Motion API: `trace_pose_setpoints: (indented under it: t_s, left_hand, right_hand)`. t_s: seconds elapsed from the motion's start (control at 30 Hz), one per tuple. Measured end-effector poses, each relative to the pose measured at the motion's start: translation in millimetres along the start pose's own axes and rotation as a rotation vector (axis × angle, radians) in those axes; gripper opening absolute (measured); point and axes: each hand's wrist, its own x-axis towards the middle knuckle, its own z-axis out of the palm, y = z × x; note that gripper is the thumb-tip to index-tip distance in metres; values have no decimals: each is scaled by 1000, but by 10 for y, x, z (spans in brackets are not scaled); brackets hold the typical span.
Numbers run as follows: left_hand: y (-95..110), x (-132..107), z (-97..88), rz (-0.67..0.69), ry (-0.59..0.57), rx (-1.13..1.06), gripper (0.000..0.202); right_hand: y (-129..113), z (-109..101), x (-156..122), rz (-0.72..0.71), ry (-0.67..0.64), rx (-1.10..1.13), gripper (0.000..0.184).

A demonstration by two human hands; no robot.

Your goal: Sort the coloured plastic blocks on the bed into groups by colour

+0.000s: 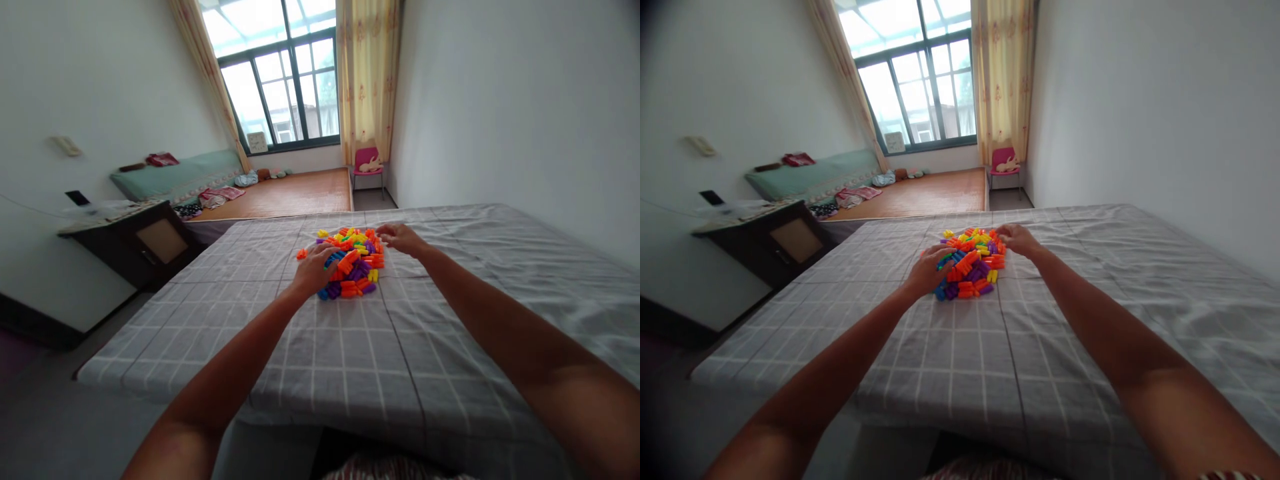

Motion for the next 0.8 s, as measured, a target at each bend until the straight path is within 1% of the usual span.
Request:
trace_pose_setpoints:
  t_s: [0.07, 0.13, 0.17, 0.23, 0.3, 0.33, 0.4, 0.47, 0.5, 0.53, 0.6, 0.63, 0.67, 0.7, 0.73, 0.8]
  left_hand:
    - [-124, 40, 23, -55, 44, -20, 33]
    - [-368, 150, 27, -176, 155, -52, 31]
    - [-517, 213, 19, -267, 226, -64, 30]
    - [-823, 316, -2, -446, 326, -111, 33]
    - [-1089, 360, -3, -571, 402, -198, 36]
    - [-1198, 357, 13, -613, 433, -239, 37]
    - [-1371, 313, 86, -669, 488, -296, 39]
    - [-1496, 238, 198, -712, 514, -320, 42]
    - [-1546, 196, 259, -737, 513, -321, 43]
    - [-1587, 154, 317, -762, 501, -316, 44]
    - [-1645, 81, 410, -799, 465, -295, 45]
    - [-1661, 53, 440, -802, 450, -282, 45]
    - [-1669, 32, 460, -790, 436, -265, 45]
    - [-1669, 18, 470, -766, 425, -246, 43]
    - [-1664, 11, 472, -735, 415, -225, 42]
    - [-1645, 10, 465, -671, 384, -189, 40]
  right_hand:
    - [202, -78, -10, 89, -62, -60, 30]
    - [354, -50, -19, 136, -150, -67, 27]
    - [404, -6, -21, 136, -195, -58, 27]
    - [456, 98, -12, 104, -274, -60, 27]
    - [463, 154, 18, 77, -325, -78, 27]
    - [459, 144, 41, 81, -335, -70, 27]
    - [452, 34, 95, 111, -326, 12, 33]
    - [455, -160, 140, 145, -304, 122, 42]
    - [460, -262, 155, 155, -316, 158, 46]
    - [468, -351, 165, 160, -356, 174, 49]
    - [495, -457, 183, 161, -510, 162, 54]
    - [514, -465, 201, 155, -582, 149, 55]
    - [539, -442, 231, 144, -611, 142, 54]
    - [567, -394, 277, 138, -578, 136, 52]
    - [600, -325, 338, 137, -484, 120, 48]
    - [668, -148, 501, 144, -197, 25, 40]
